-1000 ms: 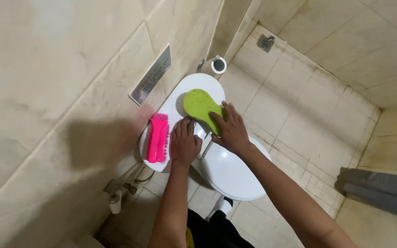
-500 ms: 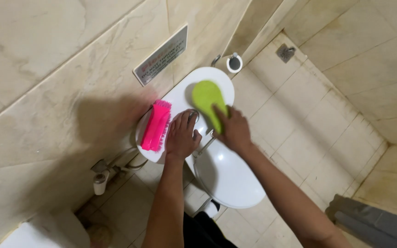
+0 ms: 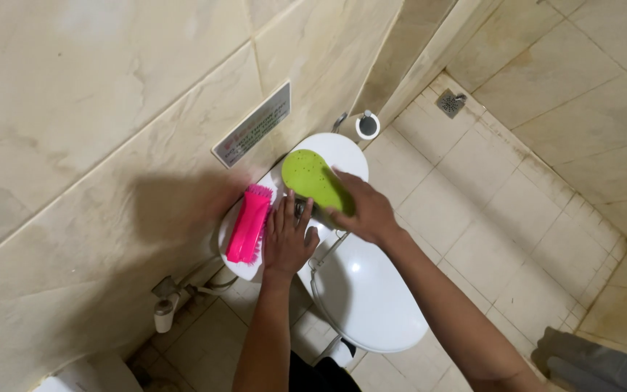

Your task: The person kneels on the bathroom floor and scrubs the closed white toilet seat with a green sponge. They then move to the toilet tank, scrub the top surface, and briefly handle a toilet paper roll before continuing to clean the tank.

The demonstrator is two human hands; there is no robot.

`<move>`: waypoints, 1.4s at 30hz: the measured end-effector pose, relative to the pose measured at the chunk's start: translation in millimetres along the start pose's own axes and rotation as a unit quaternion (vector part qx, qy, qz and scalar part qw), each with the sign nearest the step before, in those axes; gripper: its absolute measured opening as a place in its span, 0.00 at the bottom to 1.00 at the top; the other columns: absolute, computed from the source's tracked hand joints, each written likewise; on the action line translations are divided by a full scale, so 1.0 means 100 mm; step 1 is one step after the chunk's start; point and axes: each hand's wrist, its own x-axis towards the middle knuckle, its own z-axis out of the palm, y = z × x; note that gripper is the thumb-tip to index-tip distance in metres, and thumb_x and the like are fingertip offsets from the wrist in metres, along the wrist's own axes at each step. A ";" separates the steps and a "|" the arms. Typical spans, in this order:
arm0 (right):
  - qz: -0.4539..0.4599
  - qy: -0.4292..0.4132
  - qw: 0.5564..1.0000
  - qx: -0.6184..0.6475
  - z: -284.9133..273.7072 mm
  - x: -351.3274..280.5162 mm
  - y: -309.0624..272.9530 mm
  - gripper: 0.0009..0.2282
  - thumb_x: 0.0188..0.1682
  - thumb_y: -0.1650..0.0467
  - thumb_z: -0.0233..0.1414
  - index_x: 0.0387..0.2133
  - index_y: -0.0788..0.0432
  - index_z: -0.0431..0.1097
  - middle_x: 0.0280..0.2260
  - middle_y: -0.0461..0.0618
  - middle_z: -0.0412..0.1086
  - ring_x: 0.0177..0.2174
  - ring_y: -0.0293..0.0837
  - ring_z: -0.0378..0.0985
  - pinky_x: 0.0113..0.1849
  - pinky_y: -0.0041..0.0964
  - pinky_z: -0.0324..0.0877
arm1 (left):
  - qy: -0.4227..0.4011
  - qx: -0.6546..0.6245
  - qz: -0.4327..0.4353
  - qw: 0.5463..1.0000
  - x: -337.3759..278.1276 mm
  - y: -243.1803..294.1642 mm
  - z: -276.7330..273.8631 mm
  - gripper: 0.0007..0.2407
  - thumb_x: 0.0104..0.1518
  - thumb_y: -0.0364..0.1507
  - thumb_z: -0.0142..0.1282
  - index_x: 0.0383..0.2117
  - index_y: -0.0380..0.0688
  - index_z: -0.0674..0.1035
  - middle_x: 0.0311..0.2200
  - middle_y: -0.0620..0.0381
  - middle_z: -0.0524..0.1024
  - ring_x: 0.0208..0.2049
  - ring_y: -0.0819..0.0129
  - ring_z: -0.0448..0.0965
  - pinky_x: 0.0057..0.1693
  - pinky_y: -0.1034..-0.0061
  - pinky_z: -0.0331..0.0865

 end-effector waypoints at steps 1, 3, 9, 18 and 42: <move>-0.002 -0.001 1.000 0.001 0.01 0.04 0.10 0.38 0.44 0.55 0.62 0.68 0.47 0.55 0.59 0.66 0.62 0.54 0.65 0.69 0.52 0.54 0.67 | 0.000 0.001 -0.002 1.000 -0.02 0.01 -0.02 0.31 0.56 0.40 0.54 0.69 0.53 0.63 0.71 0.39 0.52 0.68 0.43 0.58 0.67 0.46 0.56; 0.079 0.056 0.992 0.081 0.02 0.16 0.32 0.29 0.53 0.58 0.55 0.68 0.47 0.58 0.60 0.55 0.68 0.52 0.55 0.77 0.53 0.49 0.70 | -0.003 0.010 -0.003 1.000 0.00 0.00 -0.03 0.30 0.56 0.40 0.54 0.69 0.55 0.63 0.70 0.40 0.53 0.68 0.43 0.58 0.67 0.48 0.56; 0.264 0.081 0.961 0.032 0.04 0.79 1.02 0.22 0.51 0.64 0.53 0.60 0.50 0.65 0.56 0.54 0.68 0.41 0.52 0.81 0.44 0.48 0.75 | 0.027 0.011 0.015 0.999 0.00 -0.03 0.06 0.28 0.58 0.40 0.53 0.68 0.51 0.65 0.71 0.39 0.54 0.68 0.42 0.59 0.67 0.49 0.58; 0.235 0.080 0.968 -0.042 0.52 0.94 1.68 0.16 0.53 0.67 0.56 0.54 0.45 0.69 0.58 0.46 0.68 0.44 0.53 0.81 0.44 0.49 0.76 | 0.047 0.007 0.028 0.998 0.13 -0.05 0.03 0.29 0.58 0.40 0.56 0.67 0.50 0.66 0.69 0.36 0.56 0.65 0.40 0.64 0.65 0.48 0.60; 0.192 0.041 0.978 -0.067 0.10 0.96 1.59 0.22 0.48 0.67 0.56 0.59 0.52 0.66 0.59 0.53 0.65 0.49 0.53 0.75 0.45 0.48 0.74 | -0.140 0.038 0.062 0.988 2.50 0.46 0.70 0.32 0.53 0.37 0.57 0.68 0.48 0.63 0.71 0.45 0.53 0.66 0.53 0.60 0.65 0.53 0.57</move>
